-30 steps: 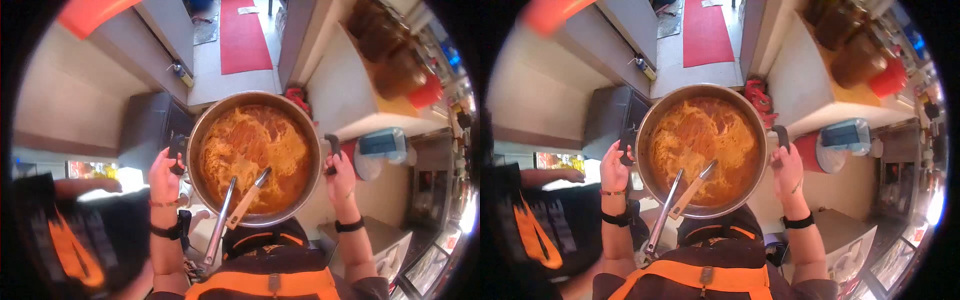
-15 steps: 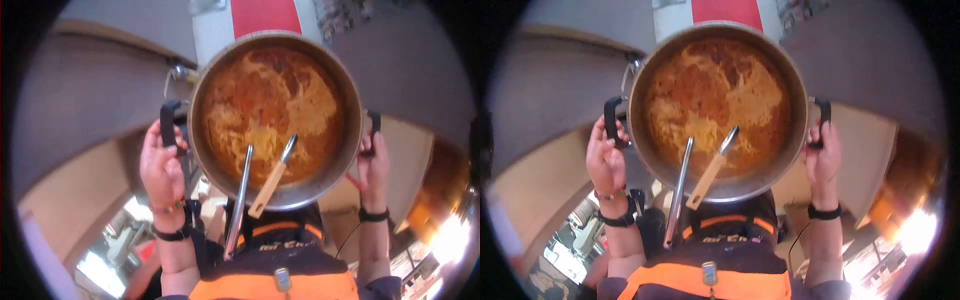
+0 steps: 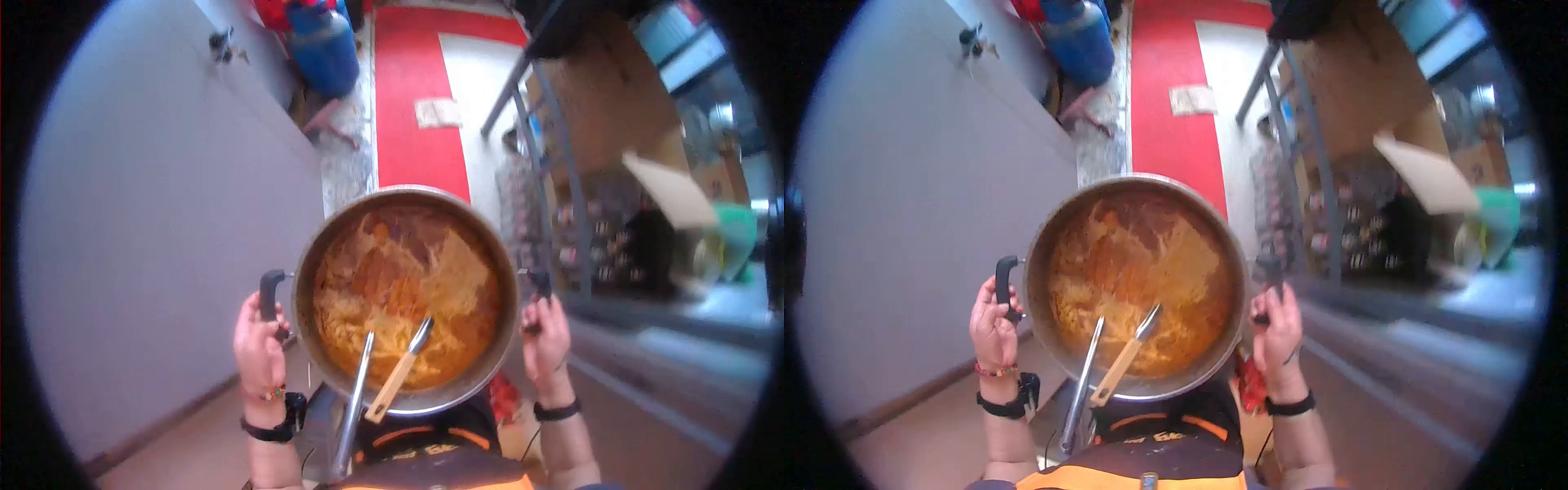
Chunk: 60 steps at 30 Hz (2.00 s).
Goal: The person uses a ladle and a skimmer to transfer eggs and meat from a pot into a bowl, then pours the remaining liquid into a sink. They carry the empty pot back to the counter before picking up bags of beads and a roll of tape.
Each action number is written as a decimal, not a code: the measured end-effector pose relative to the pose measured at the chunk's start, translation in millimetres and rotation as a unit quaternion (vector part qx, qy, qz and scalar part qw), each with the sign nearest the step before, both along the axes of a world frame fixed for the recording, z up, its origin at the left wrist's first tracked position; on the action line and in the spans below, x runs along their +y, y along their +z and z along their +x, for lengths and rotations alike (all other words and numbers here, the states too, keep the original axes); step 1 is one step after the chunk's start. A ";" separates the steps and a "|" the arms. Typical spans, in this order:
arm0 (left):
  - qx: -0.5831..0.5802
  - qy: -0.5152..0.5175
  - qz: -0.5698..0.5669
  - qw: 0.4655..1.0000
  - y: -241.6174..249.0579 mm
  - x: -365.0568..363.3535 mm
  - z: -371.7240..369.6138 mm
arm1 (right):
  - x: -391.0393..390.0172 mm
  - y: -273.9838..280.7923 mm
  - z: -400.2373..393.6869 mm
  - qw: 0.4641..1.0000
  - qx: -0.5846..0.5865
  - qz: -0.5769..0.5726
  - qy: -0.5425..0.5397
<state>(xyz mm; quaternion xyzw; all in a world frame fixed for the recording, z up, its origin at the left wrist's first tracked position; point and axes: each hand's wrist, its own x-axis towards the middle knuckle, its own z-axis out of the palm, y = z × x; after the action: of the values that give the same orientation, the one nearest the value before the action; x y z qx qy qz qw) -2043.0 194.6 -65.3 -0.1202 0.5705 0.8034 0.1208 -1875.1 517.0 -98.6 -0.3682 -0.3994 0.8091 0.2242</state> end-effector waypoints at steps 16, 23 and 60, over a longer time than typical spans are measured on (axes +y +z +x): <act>0.144 -0.056 0.055 0.986 -28.2 -22.1 11.6 | -12.6 -39.7 21.0 0.985 0.154 0.078 -0.009; 0.200 -0.101 0.013 0.974 -10.8 -13.5 14.2 | -24.9 -44.8 47.0 0.978 0.191 0.052 -0.072; 0.267 -0.001 0.017 0.964 -36.6 -29.3 36.3 | -1.4 -25.7 34.3 0.966 0.210 0.135 0.071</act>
<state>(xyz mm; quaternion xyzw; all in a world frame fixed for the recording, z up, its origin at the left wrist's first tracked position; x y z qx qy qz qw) -2006.7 165.3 -101.9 0.1012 0.5681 0.8161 -0.0324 -1840.8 515.5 -124.3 -0.1270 -0.4737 0.8207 0.2931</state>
